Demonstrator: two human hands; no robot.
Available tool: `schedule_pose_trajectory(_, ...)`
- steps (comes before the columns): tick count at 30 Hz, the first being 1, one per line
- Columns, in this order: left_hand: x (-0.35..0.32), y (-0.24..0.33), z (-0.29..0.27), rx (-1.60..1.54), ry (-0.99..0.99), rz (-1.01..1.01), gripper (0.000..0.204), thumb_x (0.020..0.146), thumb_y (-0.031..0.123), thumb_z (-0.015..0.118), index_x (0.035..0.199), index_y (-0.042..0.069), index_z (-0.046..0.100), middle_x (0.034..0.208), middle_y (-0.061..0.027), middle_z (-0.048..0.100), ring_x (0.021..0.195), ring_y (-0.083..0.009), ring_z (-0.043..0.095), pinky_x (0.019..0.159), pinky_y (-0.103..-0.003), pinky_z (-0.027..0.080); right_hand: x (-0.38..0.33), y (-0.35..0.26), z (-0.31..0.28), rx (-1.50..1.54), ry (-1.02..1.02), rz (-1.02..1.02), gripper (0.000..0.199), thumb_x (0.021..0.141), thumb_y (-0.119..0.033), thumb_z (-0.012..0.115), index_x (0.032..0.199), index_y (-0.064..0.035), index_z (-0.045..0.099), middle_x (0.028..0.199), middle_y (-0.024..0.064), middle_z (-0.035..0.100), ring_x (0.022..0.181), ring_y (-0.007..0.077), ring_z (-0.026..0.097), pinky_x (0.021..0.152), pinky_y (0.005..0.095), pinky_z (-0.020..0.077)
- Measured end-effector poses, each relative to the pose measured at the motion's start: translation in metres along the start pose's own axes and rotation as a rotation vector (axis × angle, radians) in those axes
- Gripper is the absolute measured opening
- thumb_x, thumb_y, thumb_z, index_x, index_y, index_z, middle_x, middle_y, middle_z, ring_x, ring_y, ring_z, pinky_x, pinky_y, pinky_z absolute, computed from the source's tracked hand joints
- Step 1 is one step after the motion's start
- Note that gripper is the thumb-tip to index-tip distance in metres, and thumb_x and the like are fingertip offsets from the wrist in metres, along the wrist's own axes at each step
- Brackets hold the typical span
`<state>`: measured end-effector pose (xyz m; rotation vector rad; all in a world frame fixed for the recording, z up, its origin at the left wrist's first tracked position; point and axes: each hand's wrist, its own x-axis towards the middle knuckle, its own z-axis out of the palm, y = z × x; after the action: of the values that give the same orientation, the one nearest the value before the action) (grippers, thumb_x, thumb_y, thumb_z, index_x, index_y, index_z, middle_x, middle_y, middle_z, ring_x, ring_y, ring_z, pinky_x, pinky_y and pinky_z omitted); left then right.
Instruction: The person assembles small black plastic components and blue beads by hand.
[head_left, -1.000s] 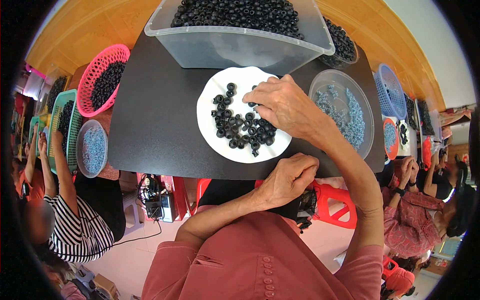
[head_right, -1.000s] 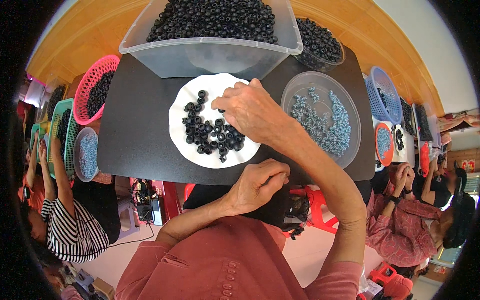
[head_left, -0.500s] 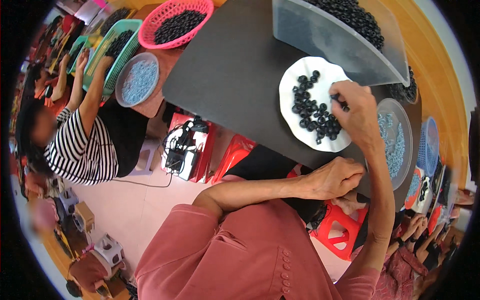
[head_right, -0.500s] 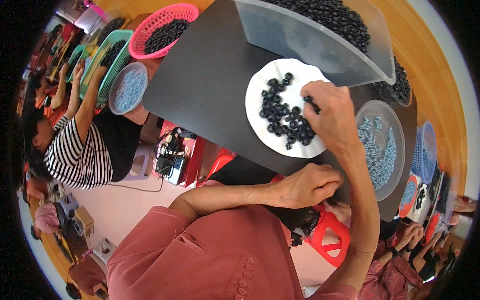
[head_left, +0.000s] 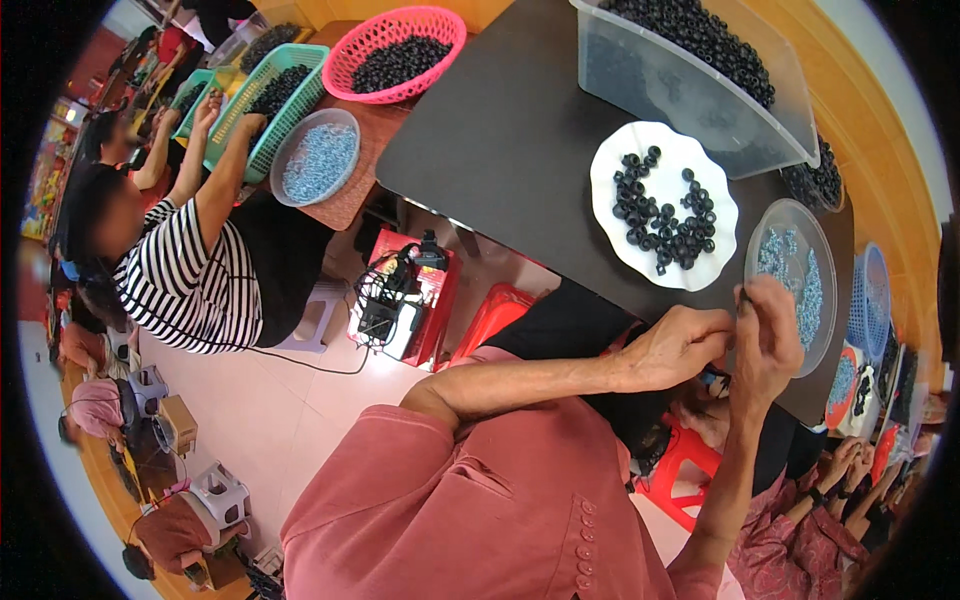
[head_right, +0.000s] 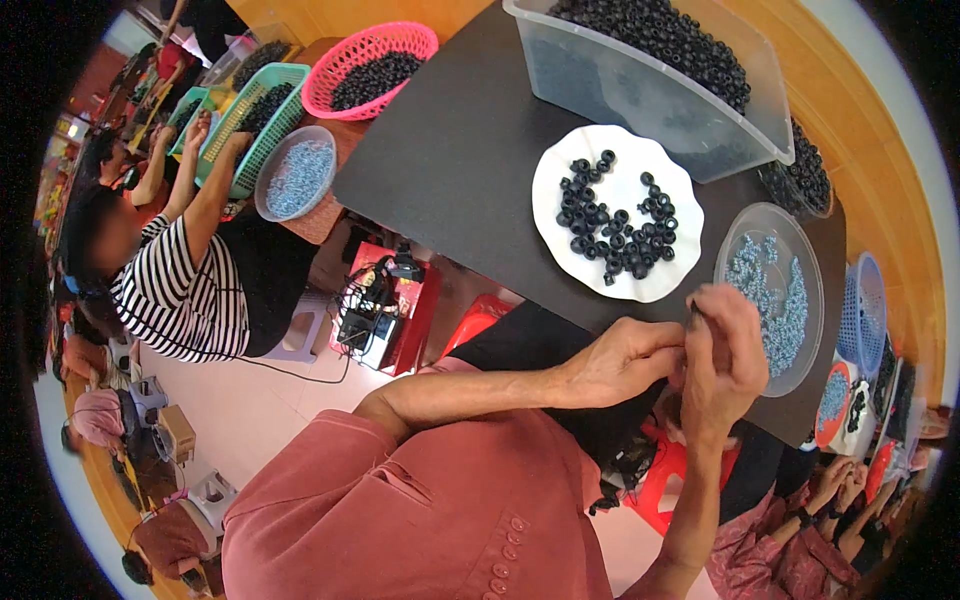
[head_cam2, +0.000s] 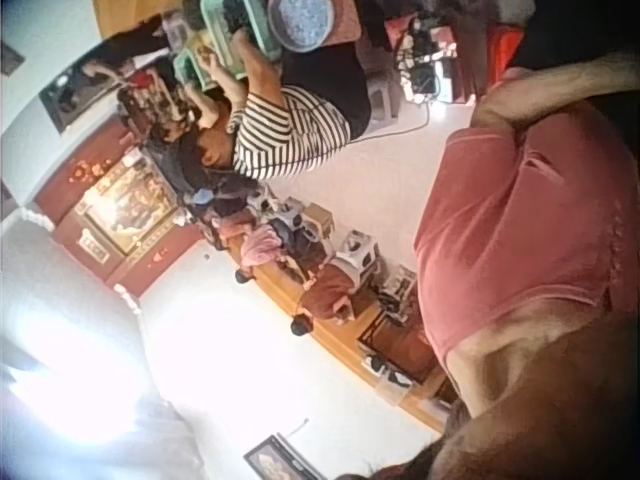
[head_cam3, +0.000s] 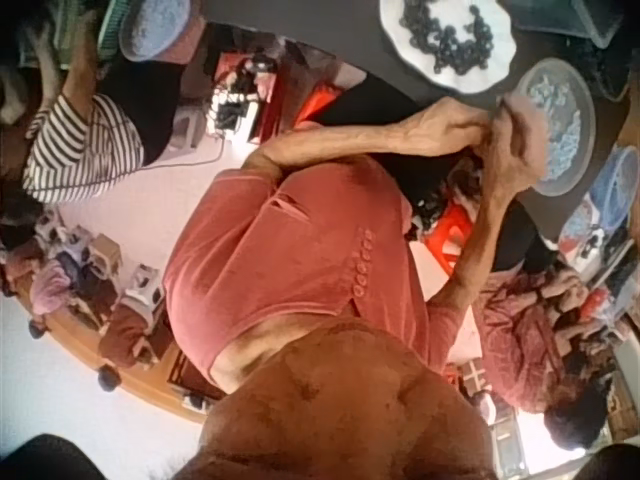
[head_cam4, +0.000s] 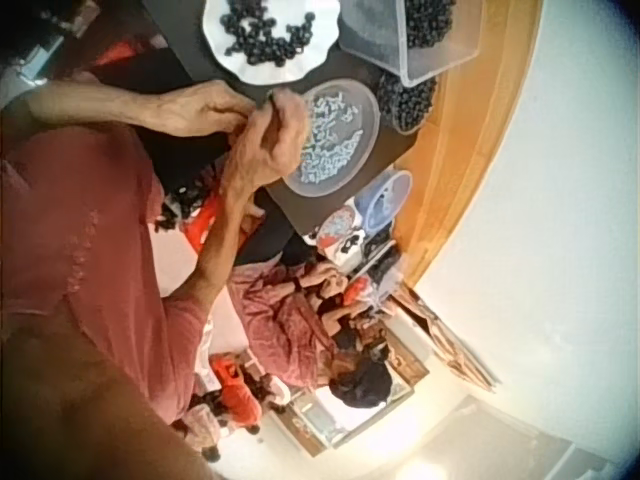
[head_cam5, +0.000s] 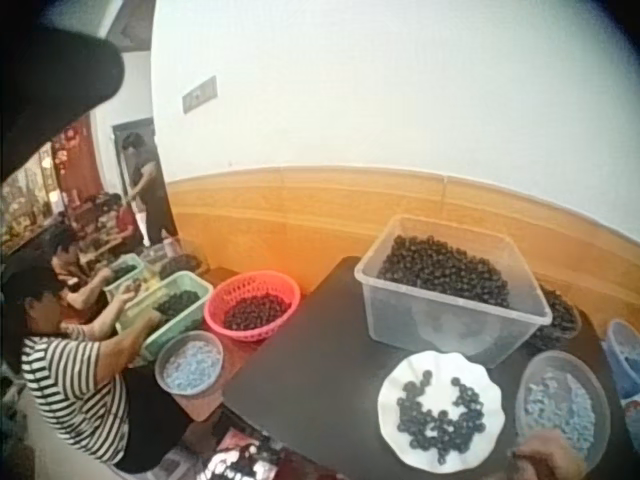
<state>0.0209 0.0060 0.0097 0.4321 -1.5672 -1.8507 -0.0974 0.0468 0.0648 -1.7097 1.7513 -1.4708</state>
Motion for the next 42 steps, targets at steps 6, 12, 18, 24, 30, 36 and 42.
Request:
schedule_pose_trajectory(6, -0.012, -0.011, 0.001, -0.399, 0.05, -0.01, 0.032, 0.099, 0.027, 0.044, 0.1, -0.003, 0.055, 0.087, -0.0023, 0.056, 0.08, -0.0101, 0.054, 0.074, -0.025, 0.046, -0.043, 0.013, 0.004, 0.065, 0.152, -0.074, 0.028, 0.075, 0.015, 0.058, 0.1, 0.0029, 0.059, 0.103, 0.0114, 0.058, 0.096, 0.0209, 0.056, 0.088, 0.0317, 0.0442)
schedule_pose_trajectory(12, -0.018, 0.001, 0.002, -0.253, 0.095, -0.125, 0.026, 0.095, 0.021, 0.048, 0.102, -0.002, 0.059, 0.084, -0.0019, 0.057, 0.078, -0.0086, 0.052, 0.073, -0.024, 0.045, -0.057, 0.022, 0.012, 0.005, 0.163, -0.175, 0.035, 0.073, 0.015, 0.061, 0.105, -0.0002, 0.058, 0.103, 0.0122, 0.06, 0.094, 0.0229, 0.057, 0.086, 0.0317, 0.0448)
schedule_pose_trajectory(18, -0.019, 0.019, 0.0, -0.238, 0.077, -0.201, 0.026, 0.091, 0.024, 0.051, 0.104, 0.003, 0.06, 0.083, 0.0009, 0.063, 0.058, -0.0027, 0.049, 0.047, -0.018, 0.039, -0.06, 0.025, 0.012, 0.042, 0.184, -0.134, 0.033, 0.071, 0.013, 0.064, 0.101, 0.0002, 0.059, 0.102, 0.0126, 0.06, 0.09, 0.0224, 0.058, 0.081, 0.0315, 0.0469)
schedule_pose_trajectory(24, -0.017, 0.015, -0.01, -0.231, 0.161, -0.086, 0.024, 0.096, 0.014, 0.05, 0.111, -0.003, 0.057, 0.088, -0.0068, 0.065, 0.084, -0.012, 0.061, 0.082, -0.026, 0.048, -0.05, 0.028, 0.011, 0.298, 0.139, 0.185, 0.021, 0.087, 0.0, 0.058, 0.108, 0.0016, 0.059, 0.098, 0.0094, 0.062, 0.089, 0.0149, 0.059, 0.083, 0.0271, 0.0466)
schedule_pose_trajectory(30, -0.009, 0.011, -0.004, -0.059, 0.148, -0.046, 0.021, 0.095, 0.009, 0.052, 0.111, -0.003, 0.057, 0.091, -0.009, 0.067, 0.088, -0.0116, 0.063, 0.079, -0.024, 0.05, -0.047, 0.038, -0.001, 0.421, 0.175, 0.193, 0.021, 0.093, -0.011, 0.057, 0.109, 0.0018, 0.061, 0.097, 0.0075, 0.064, 0.088, 0.0116, 0.059, 0.08, 0.025, 0.047)
schedule_pose_trajectory(36, -0.008, 0.01, 0.002, 0.063, 0.134, -0.003, 0.02, 0.092, 0.004, 0.054, 0.111, -0.002, 0.057, 0.091, -0.0069, 0.067, 0.087, -0.0087, 0.062, 0.076, -0.022, 0.048, -0.049, 0.042, -0.004, 0.467, 0.16, 0.134, 0.015, 0.091, -0.005, 0.058, 0.103, 0.0037, 0.061, 0.096, 0.0072, 0.061, 0.087, 0.0118, 0.06, 0.077, 0.0241, 0.0482)
schedule_pose_trajectory(42, -0.006, 0.017, 0.002, 0.518, 0.146, 0.134, 0.022, 0.082, -0.003, 0.058, 0.104, -0.004, 0.058, 0.084, -0.0101, 0.064, 0.075, -0.0135, 0.06, 0.066, -0.026, 0.048, -0.05, 0.048, -0.004, 0.556, 0.076, 0.013, 0.015, 0.084, 0.004, 0.062, 0.1, 0.004, 0.061, 0.096, 0.0103, 0.059, 0.085, 0.0141, 0.057, 0.075, 0.027, 0.0479)
